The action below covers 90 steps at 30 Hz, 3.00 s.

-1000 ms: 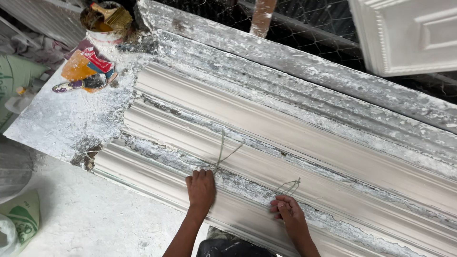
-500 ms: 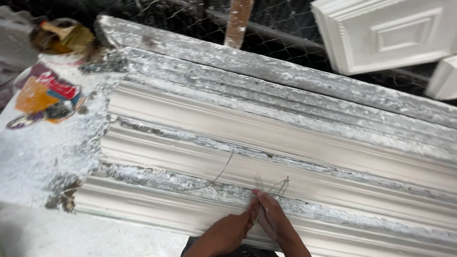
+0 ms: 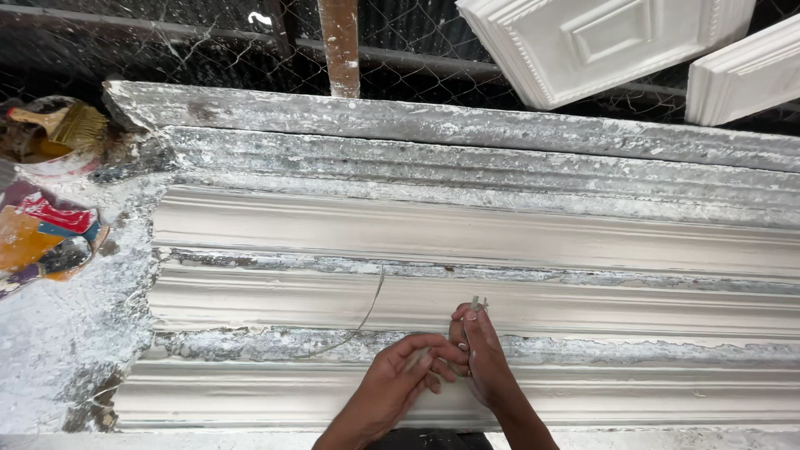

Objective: The person ties green plastic strips across a long plaster cornice mold, then uses a small blade to trim and scrape excess material from the edges of finished plaster moldings, working along several pieces on the workbench.

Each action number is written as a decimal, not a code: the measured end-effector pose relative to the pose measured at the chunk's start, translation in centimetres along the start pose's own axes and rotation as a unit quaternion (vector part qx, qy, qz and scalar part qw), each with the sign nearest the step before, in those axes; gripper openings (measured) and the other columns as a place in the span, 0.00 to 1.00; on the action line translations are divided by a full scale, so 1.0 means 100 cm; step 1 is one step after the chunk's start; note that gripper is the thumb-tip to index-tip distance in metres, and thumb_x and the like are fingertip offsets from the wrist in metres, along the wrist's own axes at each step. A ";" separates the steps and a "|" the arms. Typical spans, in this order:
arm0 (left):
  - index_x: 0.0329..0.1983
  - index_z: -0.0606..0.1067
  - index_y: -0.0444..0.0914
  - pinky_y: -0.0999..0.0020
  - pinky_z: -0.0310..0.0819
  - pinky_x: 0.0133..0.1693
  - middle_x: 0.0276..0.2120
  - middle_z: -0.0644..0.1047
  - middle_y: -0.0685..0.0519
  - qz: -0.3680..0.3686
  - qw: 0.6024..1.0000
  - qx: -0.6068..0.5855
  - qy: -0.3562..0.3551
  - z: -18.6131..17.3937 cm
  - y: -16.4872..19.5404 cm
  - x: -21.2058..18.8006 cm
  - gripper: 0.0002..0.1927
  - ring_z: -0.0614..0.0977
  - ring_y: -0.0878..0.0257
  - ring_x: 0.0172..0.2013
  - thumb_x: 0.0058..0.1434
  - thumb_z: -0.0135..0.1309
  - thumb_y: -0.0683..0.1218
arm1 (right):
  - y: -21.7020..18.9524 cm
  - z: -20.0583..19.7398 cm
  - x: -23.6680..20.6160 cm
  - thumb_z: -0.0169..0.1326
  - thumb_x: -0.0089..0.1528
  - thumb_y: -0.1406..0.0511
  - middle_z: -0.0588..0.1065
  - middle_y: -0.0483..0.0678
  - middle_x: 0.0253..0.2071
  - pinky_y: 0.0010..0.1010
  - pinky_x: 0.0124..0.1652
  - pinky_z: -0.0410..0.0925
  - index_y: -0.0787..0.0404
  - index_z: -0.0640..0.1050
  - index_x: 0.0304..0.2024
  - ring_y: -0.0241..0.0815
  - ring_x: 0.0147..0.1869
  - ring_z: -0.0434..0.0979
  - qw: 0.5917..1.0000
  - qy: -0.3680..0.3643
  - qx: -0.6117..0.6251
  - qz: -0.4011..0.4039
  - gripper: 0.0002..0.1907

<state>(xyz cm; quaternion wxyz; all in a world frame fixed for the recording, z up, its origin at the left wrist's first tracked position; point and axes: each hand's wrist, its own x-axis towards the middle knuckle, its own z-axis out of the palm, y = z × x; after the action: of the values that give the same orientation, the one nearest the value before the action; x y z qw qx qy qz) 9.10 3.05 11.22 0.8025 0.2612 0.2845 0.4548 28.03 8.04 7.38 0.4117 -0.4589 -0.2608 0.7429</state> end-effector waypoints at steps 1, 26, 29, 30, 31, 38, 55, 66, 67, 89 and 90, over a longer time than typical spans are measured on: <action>0.54 0.75 0.34 0.73 0.70 0.37 0.40 0.79 0.51 -0.001 0.997 0.064 0.046 0.001 -0.004 0.003 0.15 0.77 0.68 0.37 0.70 0.47 0.47 | 0.000 0.000 -0.001 0.39 0.71 0.53 0.60 0.39 0.25 0.22 0.20 0.47 0.57 0.69 0.43 0.28 0.21 0.50 1.000 -0.020 -0.012 -0.006 0.15; 0.54 0.78 0.32 0.61 0.72 0.42 0.43 0.78 0.41 0.292 0.734 0.540 0.289 0.009 0.008 -0.047 0.18 0.78 0.50 0.42 0.65 0.54 0.46 | 0.012 0.037 -0.011 0.46 0.70 0.59 0.76 0.42 0.34 0.26 0.36 0.65 0.64 0.79 0.42 0.32 0.35 0.69 0.915 -0.125 -0.350 -0.158 0.16; 0.55 0.77 0.36 0.56 0.71 0.51 0.53 0.75 0.41 0.394 0.579 0.687 0.194 0.001 0.029 -0.053 0.20 0.78 0.47 0.51 0.58 0.54 0.41 | -0.004 0.045 -0.017 0.47 0.69 0.60 0.79 0.46 0.36 0.31 0.43 0.70 0.65 0.79 0.40 0.39 0.40 0.78 0.825 -0.176 -0.496 -0.206 0.15; 0.53 0.79 0.40 0.55 0.69 0.53 0.54 0.75 0.42 0.397 0.540 0.726 0.153 -0.002 0.032 -0.054 0.21 0.77 0.47 0.53 0.54 0.54 0.40 | -0.009 0.047 -0.019 0.47 0.68 0.60 0.78 0.47 0.34 0.32 0.42 0.70 0.66 0.78 0.39 0.41 0.38 0.78 0.813 -0.185 -0.522 -0.181 0.15; 0.52 0.78 0.39 0.55 0.70 0.53 0.51 0.75 0.44 0.377 0.561 0.727 0.121 -0.005 0.034 -0.057 0.20 0.78 0.48 0.52 0.55 0.54 0.39 | -0.012 0.048 -0.021 0.47 0.68 0.60 0.78 0.48 0.33 0.33 0.41 0.71 0.66 0.77 0.37 0.42 0.37 0.78 0.800 -0.194 -0.546 -0.155 0.15; 0.42 0.76 0.38 0.54 0.69 0.53 0.40 0.76 0.51 0.379 0.565 0.726 0.100 -0.023 0.033 -0.061 0.11 0.78 0.53 0.48 0.54 0.54 0.38 | -0.014 0.025 -0.019 0.50 0.68 0.63 0.78 0.48 0.34 0.32 0.40 0.69 0.65 0.79 0.45 0.38 0.37 0.74 0.822 -0.255 -0.508 0.003 0.12; 0.41 0.75 0.34 0.66 0.73 0.37 0.38 0.75 0.50 0.268 0.842 0.369 0.289 -0.013 -0.023 -0.035 0.10 0.78 0.60 0.37 0.70 0.50 0.47 | 0.066 0.054 -0.012 0.50 0.67 0.57 0.77 0.50 0.62 0.38 0.56 0.72 0.68 0.80 0.53 0.46 0.55 0.81 0.976 -0.096 -0.173 -0.096 0.22; 0.42 0.77 0.35 0.53 0.69 0.37 0.36 0.75 0.45 0.274 0.743 0.549 0.267 -0.030 -0.020 -0.053 0.06 0.78 0.45 0.35 0.64 0.55 0.41 | 0.064 0.056 0.010 0.57 0.65 0.58 0.82 0.52 0.37 0.29 0.46 0.73 0.69 0.83 0.51 0.36 0.43 0.80 0.960 -0.055 -0.253 -0.102 0.21; 0.41 0.77 0.35 0.53 0.69 0.36 0.35 0.75 0.45 0.281 0.724 0.569 0.271 -0.029 -0.019 -0.054 0.05 0.77 0.45 0.35 0.63 0.56 0.41 | 0.063 0.055 0.012 0.58 0.65 0.58 0.81 0.50 0.36 0.28 0.45 0.72 0.69 0.83 0.51 0.35 0.42 0.79 0.959 -0.047 -0.263 -0.098 0.21; 0.39 0.77 0.42 0.62 0.75 0.44 0.51 0.76 0.53 0.517 0.391 0.754 -0.109 -0.010 0.053 -0.045 0.04 0.78 0.59 0.55 0.65 0.60 0.45 | -0.026 0.024 -0.019 0.55 0.60 0.69 0.80 0.43 0.28 0.28 0.37 0.70 0.64 0.83 0.39 0.30 0.34 0.75 0.835 -0.279 -0.475 -0.008 0.08; 0.39 0.77 0.42 0.63 0.74 0.41 0.52 0.76 0.52 0.512 0.391 0.756 -0.115 -0.011 0.053 -0.044 0.04 0.79 0.59 0.54 0.65 0.61 0.45 | -0.027 0.022 -0.019 0.55 0.60 0.69 0.80 0.43 0.28 0.28 0.37 0.70 0.65 0.83 0.38 0.30 0.34 0.75 0.834 -0.278 -0.476 -0.005 0.08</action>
<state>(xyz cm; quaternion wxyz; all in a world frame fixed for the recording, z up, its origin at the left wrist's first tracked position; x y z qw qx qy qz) 3.43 1.76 15.00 -0.0842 0.9068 0.2287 0.3438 27.50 7.81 11.26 0.0556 -0.3708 -0.6881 0.6212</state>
